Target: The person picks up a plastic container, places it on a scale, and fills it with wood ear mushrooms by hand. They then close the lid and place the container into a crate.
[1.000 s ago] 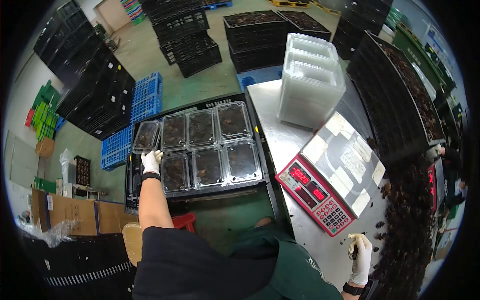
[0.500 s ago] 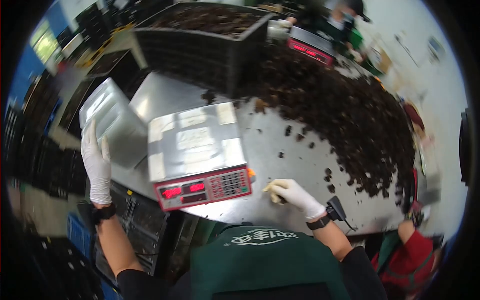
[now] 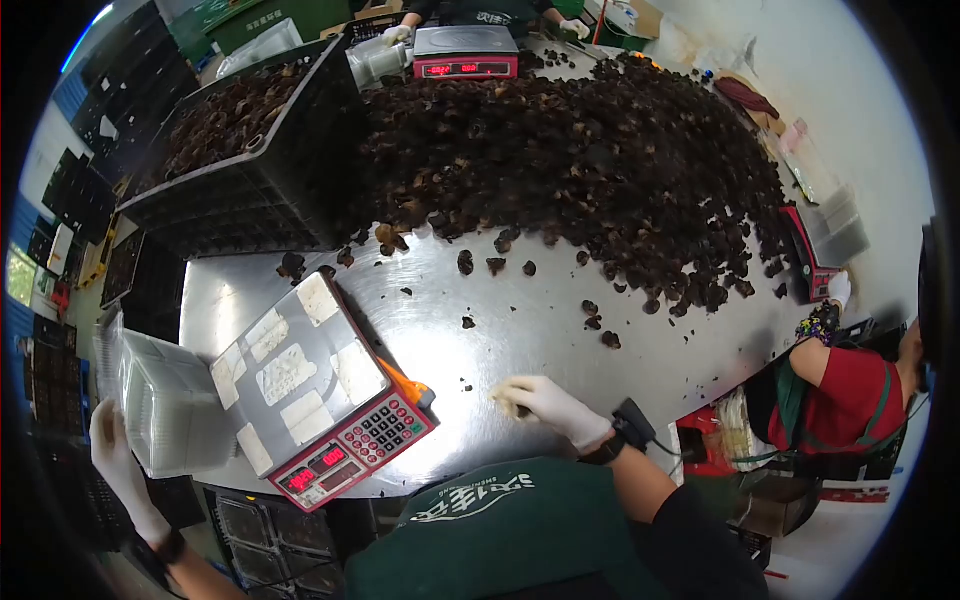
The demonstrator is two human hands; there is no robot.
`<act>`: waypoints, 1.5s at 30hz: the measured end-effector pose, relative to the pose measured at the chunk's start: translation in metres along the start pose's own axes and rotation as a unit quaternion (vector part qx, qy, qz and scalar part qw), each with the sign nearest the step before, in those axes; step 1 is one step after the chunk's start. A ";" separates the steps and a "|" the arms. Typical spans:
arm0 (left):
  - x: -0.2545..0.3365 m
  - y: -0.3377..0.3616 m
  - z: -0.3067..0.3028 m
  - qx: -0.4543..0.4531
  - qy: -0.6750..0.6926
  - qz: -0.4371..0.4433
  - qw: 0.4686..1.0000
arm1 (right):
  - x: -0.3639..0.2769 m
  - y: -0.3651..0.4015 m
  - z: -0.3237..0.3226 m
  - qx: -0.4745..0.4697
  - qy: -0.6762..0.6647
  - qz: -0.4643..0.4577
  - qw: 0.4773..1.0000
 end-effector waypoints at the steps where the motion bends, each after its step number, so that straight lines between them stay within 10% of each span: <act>1: 0.028 0.014 0.009 0.005 0.002 0.066 0.998 | -0.013 -0.015 0.007 -0.004 0.015 -0.034 0.999; 8: 0.126 0.165 0.188 -0.221 -0.112 0.190 0.950 | -0.157 -0.086 0.128 -0.105 0.023 -0.203 0.973; 20: 0.130 0.184 0.215 -0.223 -0.031 0.153 0.962 | -0.171 -0.096 0.192 0.014 0.309 -0.542 0.781; 25: 0.159 0.178 0.208 -0.228 -0.026 0.149 0.962 | -0.223 -0.188 -0.012 0.269 0.456 -0.425 0.734; 29: 0.168 0.172 0.197 -0.251 -0.005 0.136 0.958 | -0.208 -0.247 -0.154 0.360 0.537 -0.150 0.748; 39: 0.216 0.184 0.224 -0.306 0.103 0.167 0.932 | -0.140 -0.227 -0.067 0.110 0.601 -0.238 0.755; 45: 0.219 0.235 0.283 -0.610 0.314 -0.023 0.727 | -0.107 -0.127 -0.092 0.176 0.611 -0.255 0.728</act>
Point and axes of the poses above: each hand's wrist, its own y-axis away from the middle knuckle, its own z-axis out of the palm, x = y × z, the point moved 6 cm from there along -y, towards the middle knuckle, and after that the axes turned 2 degrees about y, right-handed, at the moved point
